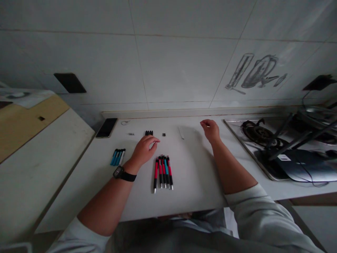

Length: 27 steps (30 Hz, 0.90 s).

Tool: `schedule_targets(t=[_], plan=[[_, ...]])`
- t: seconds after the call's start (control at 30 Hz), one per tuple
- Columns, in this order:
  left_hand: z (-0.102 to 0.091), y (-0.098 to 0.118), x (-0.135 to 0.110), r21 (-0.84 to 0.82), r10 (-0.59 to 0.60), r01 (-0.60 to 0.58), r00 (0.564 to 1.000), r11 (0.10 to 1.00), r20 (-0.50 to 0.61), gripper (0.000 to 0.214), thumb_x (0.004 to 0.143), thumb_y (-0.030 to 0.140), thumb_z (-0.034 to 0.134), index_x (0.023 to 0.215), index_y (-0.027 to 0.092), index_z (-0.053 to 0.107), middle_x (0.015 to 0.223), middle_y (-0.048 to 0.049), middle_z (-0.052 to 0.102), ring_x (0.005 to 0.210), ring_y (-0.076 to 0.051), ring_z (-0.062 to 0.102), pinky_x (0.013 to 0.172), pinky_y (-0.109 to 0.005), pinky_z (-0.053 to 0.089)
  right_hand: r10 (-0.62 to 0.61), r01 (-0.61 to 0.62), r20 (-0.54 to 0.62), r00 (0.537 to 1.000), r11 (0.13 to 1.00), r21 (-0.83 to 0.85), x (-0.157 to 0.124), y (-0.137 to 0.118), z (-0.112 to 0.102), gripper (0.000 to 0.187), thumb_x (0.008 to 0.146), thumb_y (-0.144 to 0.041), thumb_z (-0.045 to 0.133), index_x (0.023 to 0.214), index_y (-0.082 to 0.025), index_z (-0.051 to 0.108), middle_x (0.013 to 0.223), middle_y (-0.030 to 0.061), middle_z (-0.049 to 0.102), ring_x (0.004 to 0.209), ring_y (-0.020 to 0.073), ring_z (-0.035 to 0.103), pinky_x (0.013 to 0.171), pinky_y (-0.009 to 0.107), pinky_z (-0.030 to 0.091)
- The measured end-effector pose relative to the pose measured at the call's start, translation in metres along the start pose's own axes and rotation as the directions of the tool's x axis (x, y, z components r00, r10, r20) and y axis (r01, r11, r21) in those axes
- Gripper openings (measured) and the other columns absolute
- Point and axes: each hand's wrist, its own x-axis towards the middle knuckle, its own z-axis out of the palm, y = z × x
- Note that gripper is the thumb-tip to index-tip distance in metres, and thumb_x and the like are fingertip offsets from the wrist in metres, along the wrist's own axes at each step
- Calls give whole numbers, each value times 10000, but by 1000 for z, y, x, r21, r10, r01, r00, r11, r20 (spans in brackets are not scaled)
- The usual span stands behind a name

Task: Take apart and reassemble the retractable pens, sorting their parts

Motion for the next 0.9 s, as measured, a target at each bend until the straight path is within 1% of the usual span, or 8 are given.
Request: schedule_targets(t=[0.07, 0.13, 0.3, 0.37, 0.5, 0.7, 0.9], plan=[[0, -1, 0, 13, 1, -1, 1000, 1000, -1, 174, 943, 144, 552, 993, 210, 705, 1020, -49, 715, 1012, -214, 657, 954, -385, 521, 66, -65, 26, 997, 997, -48, 3, 13, 0, 307, 867, -433, 602, 926, -175, 758, 900, 92, 751, 791, 207, 640, 779, 326, 488], [0, -2, 0, 19, 2, -2, 1000, 1000, 7, 174, 941, 143, 556, 993, 210, 708, 1016, -47, 714, 1006, -212, 657, 949, -381, 520, 101, -93, 88, 991, 991, -98, 2, 21, 2, 294, 868, -410, 604, 955, -181, 767, 877, 80, 760, 768, 201, 639, 751, 309, 477], [2, -6, -1, 13, 0, 0, 1000, 1000, 15, 175, 944, 142, 556, 992, 207, 711, 1012, -42, 711, 1000, -204, 657, 942, -371, 519, 97, -39, 191, 977, 957, -288, -2, 23, 7, 221, 869, -308, 618, 981, -217, 785, 956, 70, 784, 840, 200, 665, 792, 297, 475], [3, -7, -2, 8, -5, 5, 1000, 1000, 20, 181, 940, 137, 555, 990, 208, 714, 1015, -43, 712, 1001, -203, 657, 946, -371, 520, 96, -14, 227, 969, 941, -339, -2, 23, 8, 213, 870, -291, 622, 984, -232, 792, 971, 64, 786, 861, 206, 670, 801, 298, 479], [2, -6, -2, 2, -13, 13, 999, 1000, 34, 193, 935, 132, 548, 990, 207, 716, 1022, -47, 714, 1007, -206, 658, 949, -375, 523, 74, 28, 264, 962, 930, -365, -2, 23, 8, 213, 875, -290, 634, 1003, -241, 796, 993, 62, 788, 894, 216, 681, 812, 299, 488], [0, -3, 0, -10, -22, 22, 999, 1000, 48, 195, 933, 132, 542, 975, 208, 717, 1016, -49, 720, 1005, -209, 666, 950, -382, 530, 62, 44, 274, 960, 930, -364, -2, 24, 8, 211, 870, -276, 644, 1019, -243, 790, 997, 53, 789, 882, 208, 686, 800, 293, 490], [1, -5, -1, -14, -24, 25, 997, 1000, 72, 203, 926, 122, 543, 985, 213, 715, 1023, -43, 715, 1014, -205, 664, 950, -375, 530, 59, 58, 291, 955, 924, -377, -2, 24, 8, 217, 860, -262, 655, 1032, -240, 785, 1000, 56, 788, 877, 202, 685, 801, 290, 496]])
